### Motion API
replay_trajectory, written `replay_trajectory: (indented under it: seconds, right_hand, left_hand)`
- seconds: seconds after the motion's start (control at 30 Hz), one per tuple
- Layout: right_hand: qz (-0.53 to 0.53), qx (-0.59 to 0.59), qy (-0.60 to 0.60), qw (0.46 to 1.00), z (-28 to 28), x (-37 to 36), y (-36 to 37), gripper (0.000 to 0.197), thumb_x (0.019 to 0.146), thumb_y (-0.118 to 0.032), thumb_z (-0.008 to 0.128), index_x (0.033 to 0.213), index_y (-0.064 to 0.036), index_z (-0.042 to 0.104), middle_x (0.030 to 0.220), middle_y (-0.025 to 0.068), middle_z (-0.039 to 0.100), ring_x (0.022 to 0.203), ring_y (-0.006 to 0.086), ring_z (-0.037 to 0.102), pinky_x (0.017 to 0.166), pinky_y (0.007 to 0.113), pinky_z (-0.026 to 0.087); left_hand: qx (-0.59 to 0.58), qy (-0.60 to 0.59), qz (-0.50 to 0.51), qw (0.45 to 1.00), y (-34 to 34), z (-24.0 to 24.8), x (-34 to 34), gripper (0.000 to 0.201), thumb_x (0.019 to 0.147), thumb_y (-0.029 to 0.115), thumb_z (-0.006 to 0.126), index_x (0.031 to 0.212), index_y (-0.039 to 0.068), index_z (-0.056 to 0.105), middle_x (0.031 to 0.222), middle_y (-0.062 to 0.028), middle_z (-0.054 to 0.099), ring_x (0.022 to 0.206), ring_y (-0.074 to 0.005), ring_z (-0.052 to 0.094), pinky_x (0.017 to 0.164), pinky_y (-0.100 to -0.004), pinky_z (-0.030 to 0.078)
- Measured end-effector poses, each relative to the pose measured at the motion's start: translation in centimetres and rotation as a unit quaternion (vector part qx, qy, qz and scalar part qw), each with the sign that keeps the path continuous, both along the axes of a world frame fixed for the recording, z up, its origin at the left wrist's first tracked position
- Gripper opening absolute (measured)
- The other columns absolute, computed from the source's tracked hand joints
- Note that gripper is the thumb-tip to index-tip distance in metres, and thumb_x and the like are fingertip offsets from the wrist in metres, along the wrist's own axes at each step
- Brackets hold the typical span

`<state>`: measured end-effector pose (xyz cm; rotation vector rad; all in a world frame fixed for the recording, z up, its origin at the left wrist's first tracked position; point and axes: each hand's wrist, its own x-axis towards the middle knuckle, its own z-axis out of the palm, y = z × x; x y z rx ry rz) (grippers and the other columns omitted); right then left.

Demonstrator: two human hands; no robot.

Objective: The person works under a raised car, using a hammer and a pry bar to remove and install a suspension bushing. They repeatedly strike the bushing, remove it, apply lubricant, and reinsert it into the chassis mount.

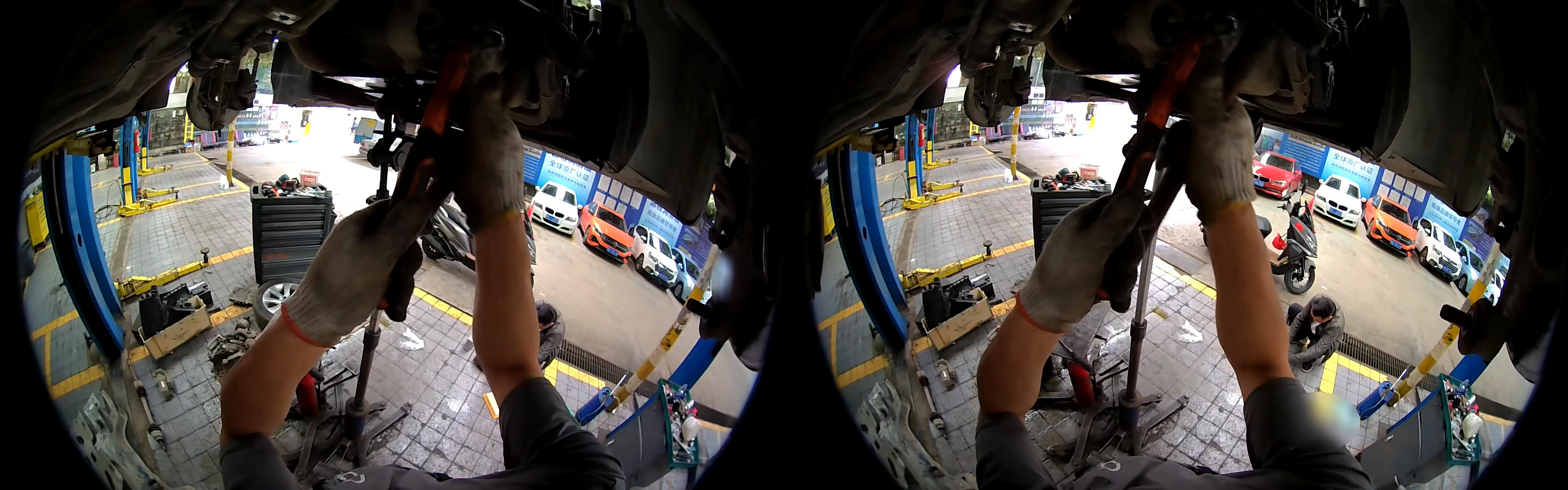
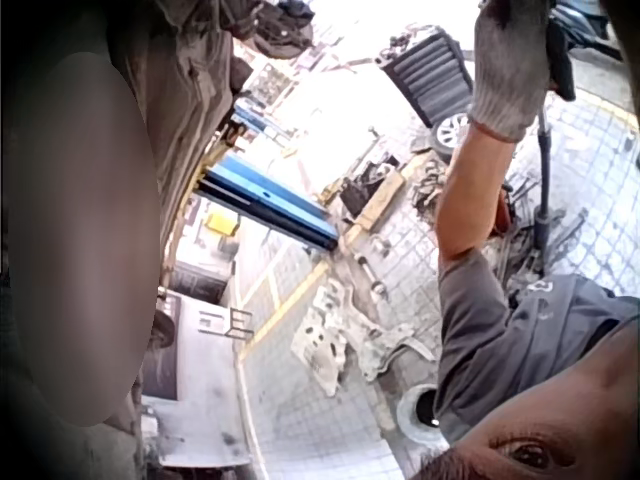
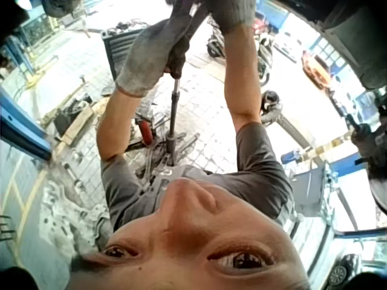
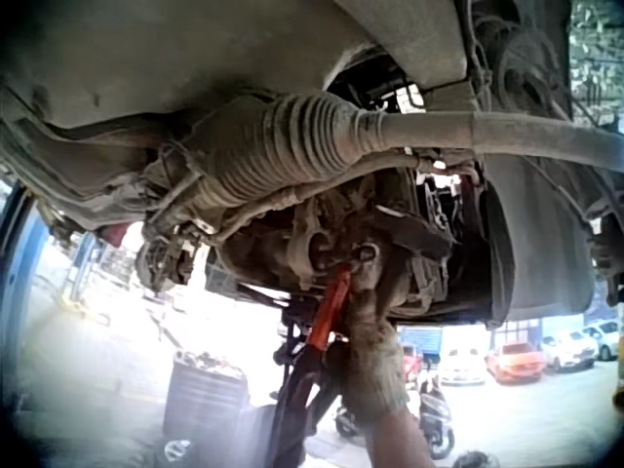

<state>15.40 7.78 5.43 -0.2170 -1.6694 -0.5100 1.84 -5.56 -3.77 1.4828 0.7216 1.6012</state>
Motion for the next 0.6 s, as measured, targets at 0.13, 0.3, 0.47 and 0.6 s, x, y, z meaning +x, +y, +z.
replay_trajectory:
  seconds: [0.13, 0.3, 0.47, 0.6]
  right_hand:
    - [0.329, -0.285, 0.107, 0.894, -1.1, 2.5, -0.7, 0.047, 0.103, -0.043, 0.053, 0.130, -0.0054, 0.059, 0.098, 0.0087, 0.068, 0.057, 0.0122, 0.056, 0.048, 0.031, 0.050]
    - [0.364, -0.333, 0.158, 0.856, 0.7, 7.4, -3.4, 0.042, 0.108, -0.044, 0.048, 0.121, -0.0057, 0.059, 0.092, 0.0064, 0.065, 0.053, 0.0091, 0.055, 0.043, 0.027, 0.047]
    - [0.234, -0.279, 0.113, 0.925, 2.1, 10.1, -2.8, 0.029, 0.108, -0.034, 0.050, 0.116, -0.0069, 0.057, 0.082, 0.0034, 0.060, 0.050, 0.0088, 0.055, 0.042, 0.025, 0.049]
    - [0.318, -0.337, 0.106, 0.880, 2.3, 10.0, -2.7, 0.037, 0.108, -0.045, 0.051, 0.117, -0.0090, 0.057, 0.075, 0.0008, 0.058, 0.047, 0.0088, 0.053, 0.040, 0.025, 0.048]
  left_hand:
    - [-0.009, -0.022, 0.041, 0.999, 0.3, 0.3, -0.7, 0.045, 0.104, 0.048, 0.059, 0.102, 0.003, 0.061, 0.062, 0.0010, 0.051, 0.041, -0.0099, 0.047, 0.038, -0.0262, 0.037]
    - [-0.021, -0.020, 0.050, 0.998, -1.0, 1.3, -0.3, 0.047, 0.104, 0.050, 0.058, 0.102, 0.003, 0.060, 0.060, 0.0012, 0.048, 0.041, -0.0097, 0.045, 0.037, -0.0268, 0.038]
    - [-0.006, -0.001, 0.063, 0.998, -0.5, 1.2, 0.5, 0.051, 0.102, 0.054, 0.060, 0.102, 0.003, 0.059, 0.060, 0.0014, 0.048, 0.040, -0.0097, 0.046, 0.037, -0.0260, 0.037]
    - [0.005, -0.001, 0.060, 0.998, 0.2, 0.9, 0.5, 0.049, 0.102, 0.052, 0.061, 0.103, 0.003, 0.059, 0.061, 0.0012, 0.049, 0.040, -0.0101, 0.047, 0.037, -0.0255, 0.038]
